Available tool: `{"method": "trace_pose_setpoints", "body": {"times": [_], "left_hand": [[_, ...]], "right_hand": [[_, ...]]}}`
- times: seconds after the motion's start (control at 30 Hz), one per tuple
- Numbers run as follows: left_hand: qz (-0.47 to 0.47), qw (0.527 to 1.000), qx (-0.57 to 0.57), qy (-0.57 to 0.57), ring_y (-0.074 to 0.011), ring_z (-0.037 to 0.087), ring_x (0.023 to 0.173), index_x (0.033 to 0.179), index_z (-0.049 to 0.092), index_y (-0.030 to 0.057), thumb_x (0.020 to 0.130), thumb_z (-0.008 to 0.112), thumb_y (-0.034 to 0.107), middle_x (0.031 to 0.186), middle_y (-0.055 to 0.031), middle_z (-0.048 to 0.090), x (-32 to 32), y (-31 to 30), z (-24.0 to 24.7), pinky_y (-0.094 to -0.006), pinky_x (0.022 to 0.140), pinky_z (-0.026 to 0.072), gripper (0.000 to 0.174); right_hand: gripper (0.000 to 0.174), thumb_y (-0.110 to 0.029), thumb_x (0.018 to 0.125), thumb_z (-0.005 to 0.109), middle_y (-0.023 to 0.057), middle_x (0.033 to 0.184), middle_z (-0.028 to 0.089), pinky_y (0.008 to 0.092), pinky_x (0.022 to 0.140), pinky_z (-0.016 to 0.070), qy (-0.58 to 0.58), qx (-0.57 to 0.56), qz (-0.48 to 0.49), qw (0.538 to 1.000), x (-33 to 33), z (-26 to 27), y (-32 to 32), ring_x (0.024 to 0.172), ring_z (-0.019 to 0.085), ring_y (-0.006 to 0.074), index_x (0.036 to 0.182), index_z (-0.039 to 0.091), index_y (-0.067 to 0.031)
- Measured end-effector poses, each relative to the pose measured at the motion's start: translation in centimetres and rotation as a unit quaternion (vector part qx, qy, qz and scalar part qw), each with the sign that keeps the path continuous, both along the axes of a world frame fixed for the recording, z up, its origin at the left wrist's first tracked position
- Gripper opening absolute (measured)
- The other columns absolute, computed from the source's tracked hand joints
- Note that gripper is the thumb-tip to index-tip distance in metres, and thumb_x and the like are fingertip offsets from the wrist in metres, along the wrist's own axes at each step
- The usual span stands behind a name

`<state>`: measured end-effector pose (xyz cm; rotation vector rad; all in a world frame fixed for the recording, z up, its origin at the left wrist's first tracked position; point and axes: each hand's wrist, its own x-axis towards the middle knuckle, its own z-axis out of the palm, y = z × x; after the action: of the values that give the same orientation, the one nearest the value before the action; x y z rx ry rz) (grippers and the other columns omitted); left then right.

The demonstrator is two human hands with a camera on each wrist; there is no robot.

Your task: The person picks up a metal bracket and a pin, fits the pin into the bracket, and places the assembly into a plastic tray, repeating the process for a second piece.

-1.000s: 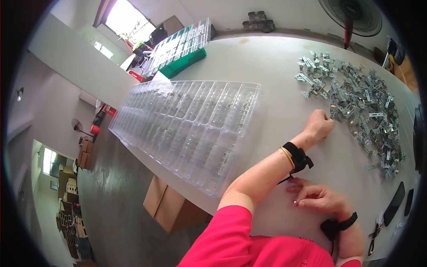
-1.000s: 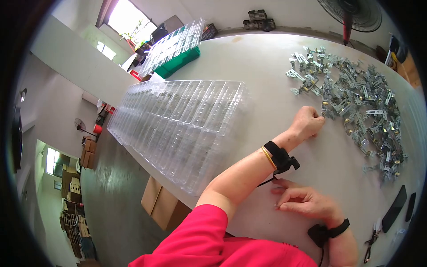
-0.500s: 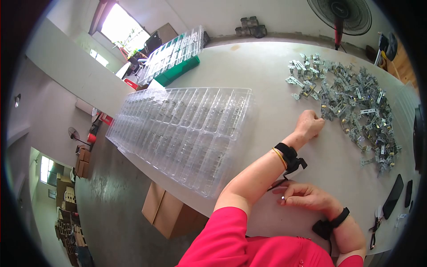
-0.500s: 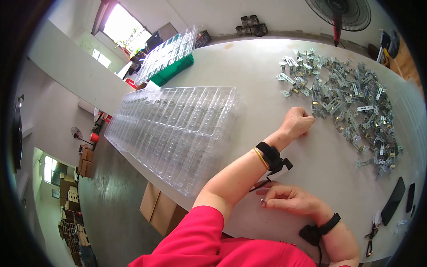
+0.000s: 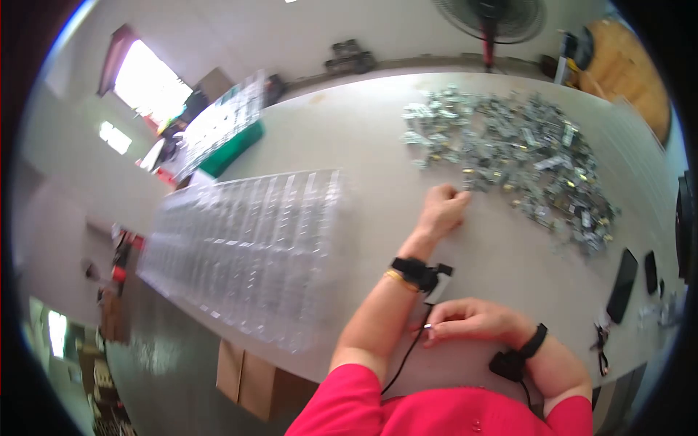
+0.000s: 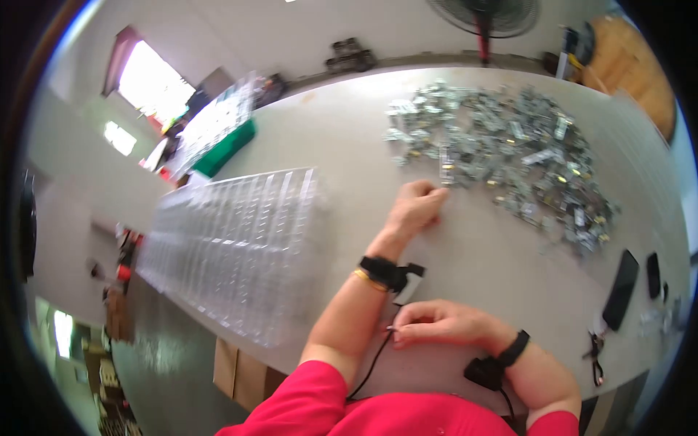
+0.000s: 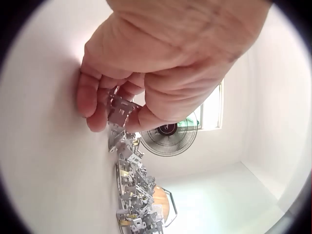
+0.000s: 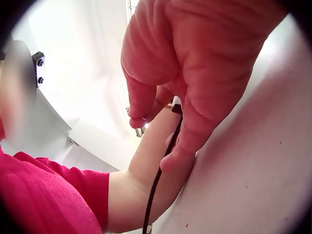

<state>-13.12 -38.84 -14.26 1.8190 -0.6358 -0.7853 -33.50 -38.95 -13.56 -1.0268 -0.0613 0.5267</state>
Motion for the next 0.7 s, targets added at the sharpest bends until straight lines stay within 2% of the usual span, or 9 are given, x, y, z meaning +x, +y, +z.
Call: {"method": "trace_pose_setpoints", "body": {"times": [0.03, 0.07, 0.17, 0.27, 0.33, 0.4, 0.5, 0.6, 0.7], "left_hand": [[0.003, 1.0, -0.007, 0.002, -0.0105, 0.057, 0.051, 0.083, 0.065, 0.0012, 0.088, 0.063, 0.027, 0.062, -0.0015, 0.057, -0.1, 0.2, 0.1, -0.0259, 0.046, 0.0441, 0.026], [0.008, 1.0, -0.013, 0.004, -0.0098, 0.056, 0.051, 0.083, 0.066, 0.0022, 0.088, 0.063, 0.027, 0.062, -0.0009, 0.056, -0.1, 0.4, 0.1, -0.0252, 0.046, 0.0435, 0.025], [0.012, 0.999, -0.04, 0.017, -0.0085, 0.054, 0.05, 0.083, 0.066, 0.0027, 0.089, 0.063, 0.026, 0.062, 0.0002, 0.056, -0.1, 0.6, 0.0, -0.0252, 0.045, 0.0417, 0.024], [0.035, 0.998, -0.046, 0.032, -0.007, 0.051, 0.049, 0.083, 0.065, 0.0016, 0.088, 0.063, 0.024, 0.062, 0.0011, 0.056, 0.5, 0.8, 0.4, -0.0246, 0.044, 0.0396, 0.024], [0.064, 0.994, -0.049, -0.069, -0.0059, 0.049, 0.048, 0.083, 0.065, 0.0007, 0.088, 0.063, 0.022, 0.062, 0.0015, 0.055, 1.4, 0.6, -1.3, -0.0236, 0.043, 0.0381, 0.022], [0.074, 0.992, -0.064, -0.077, -0.0053, 0.047, 0.048, 0.082, 0.065, 0.0002, 0.086, 0.063, 0.021, 0.062, 0.0018, 0.055, 1.8, 0.6, -1.5, -0.0229, 0.043, 0.0368, 0.021], [0.095, 0.991, -0.075, -0.062, -0.0046, 0.046, 0.048, 0.078, 0.065, 0.0003, 0.084, 0.062, 0.019, 0.062, 0.0025, 0.055, 2.4, 0.8, -1.7, -0.0222, 0.043, 0.0347, 0.02], [0.068, 0.987, -0.093, -0.112, -0.0043, 0.046, 0.048, 0.077, 0.064, 0.001, 0.086, 0.063, 0.02, 0.063, 0.0023, 0.055, 2.5, 0.9, -1.7, -0.0219, 0.043, 0.0345, 0.021], [0.009, 0.993, -0.097, -0.063, -0.0044, 0.045, 0.049, 0.08, 0.065, 0.0015, 0.09, 0.064, 0.023, 0.062, 0.0021, 0.054, 2.1, 1.1, -1.2, -0.0216, 0.043, 0.0335, 0.024]], "right_hand": [[0.02, -0.021, 0.101, 0.058, 0.0023, 0.103, 0.066, 0.0273, 0.09, 0.0518, -0.03, -0.052, 0.008, 0.998, 0.1, 0.4, -0.2, 0.098, 0.062, 0.0101, 0.105, 0.063, -0.0018], [0.02, -0.021, 0.101, 0.058, 0.0023, 0.103, 0.066, 0.0273, 0.09, 0.0518, -0.02, -0.058, -0.015, 0.998, -0.1, 0.1, -0.2, 0.098, 0.062, 0.0101, 0.105, 0.063, -0.0018], [0.023, -0.025, 0.101, 0.06, 0.0027, 0.102, 0.067, 0.0272, 0.088, 0.0527, -0.004, 0.002, 0.001, 1.0, -0.3, -0.4, -0.6, 0.099, 0.063, 0.0105, 0.104, 0.063, -0.0028], [0.023, -0.025, 0.101, 0.06, 0.0043, 0.105, 0.066, 0.0285, 0.088, 0.0538, 0.017, 0.0, -0.001, 1.0, -0.5, -0.2, -1.5, 0.099, 0.064, 0.0118, 0.106, 0.063, -0.0026], [0.022, -0.024, 0.101, 0.059, 0.0055, 0.107, 0.067, 0.0295, 0.088, 0.0545, 0.017, 0.005, -0.019, 1.0, -0.5, -0.6, -2.3, 0.1, 0.065, 0.013, 0.106, 0.063, -0.0027], [0.021, -0.022, 0.101, 0.059, 0.0068, 0.109, 0.067, 0.0304, 0.088, 0.0552, 0.016, 0.009, -0.034, 0.999, -0.4, -0.4, -3.0, 0.101, 0.065, 0.0141, 0.107, 0.062, -0.0028], [0.016, -0.018, 0.102, 0.056, 0.0126, 0.112, 0.068, 0.0332, 0.087, 0.0572, 0.006, 0.018, -0.144, 0.989, -0.4, 0.4, -3.9, 0.104, 0.067, 0.0194, 0.107, 0.06, -0.0038], [0.016, -0.019, 0.103, 0.055, 0.0133, 0.112, 0.068, 0.0342, 0.086, 0.0573, -0.006, 0.045, -0.207, 0.977, -0.4, 0.1, -5.0, 0.103, 0.068, 0.0204, 0.108, 0.059, -0.0044], [0.017, -0.022, 0.103, 0.053, 0.0118, 0.107, 0.068, 0.0351, 0.085, 0.057, -0.007, 0.058, -0.26, 0.964, -0.3, 0.4, -5.6, 0.099, 0.068, 0.0207, 0.106, 0.059, -0.0057]]}}
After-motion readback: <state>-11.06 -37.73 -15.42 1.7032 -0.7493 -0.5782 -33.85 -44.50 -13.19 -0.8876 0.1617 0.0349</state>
